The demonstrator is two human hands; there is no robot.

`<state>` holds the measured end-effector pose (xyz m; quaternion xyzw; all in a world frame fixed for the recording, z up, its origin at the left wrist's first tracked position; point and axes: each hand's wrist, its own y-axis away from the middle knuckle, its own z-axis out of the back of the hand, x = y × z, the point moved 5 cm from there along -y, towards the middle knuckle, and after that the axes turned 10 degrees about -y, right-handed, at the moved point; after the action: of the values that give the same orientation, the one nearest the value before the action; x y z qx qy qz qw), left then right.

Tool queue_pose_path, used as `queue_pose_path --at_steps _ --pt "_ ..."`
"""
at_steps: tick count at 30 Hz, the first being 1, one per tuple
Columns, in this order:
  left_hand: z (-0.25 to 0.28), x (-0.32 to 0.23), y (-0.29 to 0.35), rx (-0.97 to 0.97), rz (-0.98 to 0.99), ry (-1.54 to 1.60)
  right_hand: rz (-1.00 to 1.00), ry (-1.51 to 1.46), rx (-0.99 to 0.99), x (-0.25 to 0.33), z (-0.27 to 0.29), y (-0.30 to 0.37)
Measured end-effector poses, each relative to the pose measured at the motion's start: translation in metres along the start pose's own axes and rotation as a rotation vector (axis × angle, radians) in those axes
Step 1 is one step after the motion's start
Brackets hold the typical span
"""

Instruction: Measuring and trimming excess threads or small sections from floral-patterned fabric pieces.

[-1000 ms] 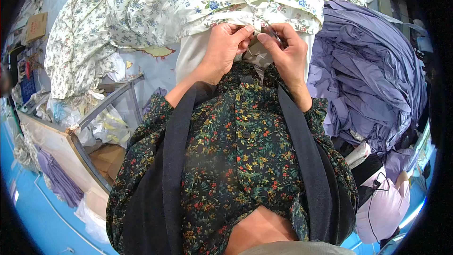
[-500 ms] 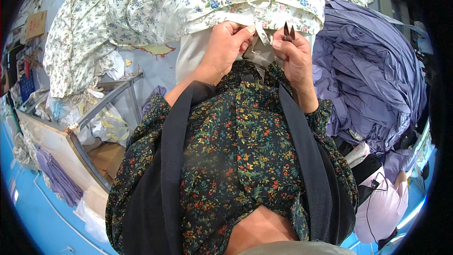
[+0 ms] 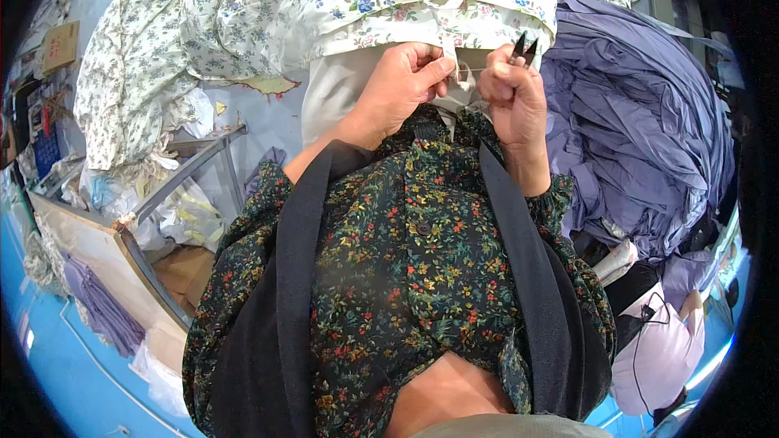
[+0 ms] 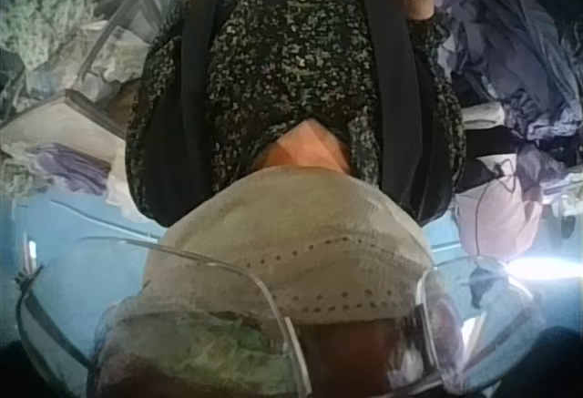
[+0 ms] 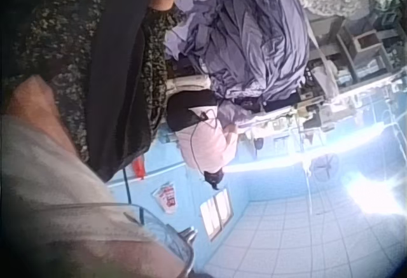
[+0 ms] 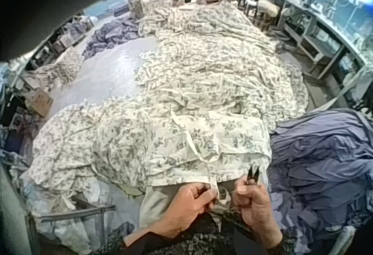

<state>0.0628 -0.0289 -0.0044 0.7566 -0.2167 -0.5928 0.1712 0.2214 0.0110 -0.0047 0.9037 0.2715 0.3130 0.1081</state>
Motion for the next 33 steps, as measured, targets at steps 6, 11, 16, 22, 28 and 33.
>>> queue_pose_path --at_steps 6,11,16,22,28,33 --pt "0.000 -0.002 0.001 0.038 0.003 0.089 0.174 0.597 -0.180 0.015 0.003 0.014" --pt "-0.001 0.007 -0.001 0.081 0.035 0.193 0.314 1.133 -0.063 0.011 -0.010 0.029" --pt "-0.001 0.008 0.000 0.081 0.066 0.203 0.423 1.245 -0.047 0.007 -0.024 0.027" --pt "-0.003 0.007 0.000 0.082 0.060 0.238 0.546 1.275 -0.049 0.009 -0.024 0.027" --pt "-0.003 0.007 0.000 0.101 0.063 0.238 0.575 1.307 -0.022 0.009 -0.023 0.027" --pt "-0.003 0.006 0.001 0.068 0.042 0.210 0.509 1.290 -0.028 0.009 -0.023 0.027"
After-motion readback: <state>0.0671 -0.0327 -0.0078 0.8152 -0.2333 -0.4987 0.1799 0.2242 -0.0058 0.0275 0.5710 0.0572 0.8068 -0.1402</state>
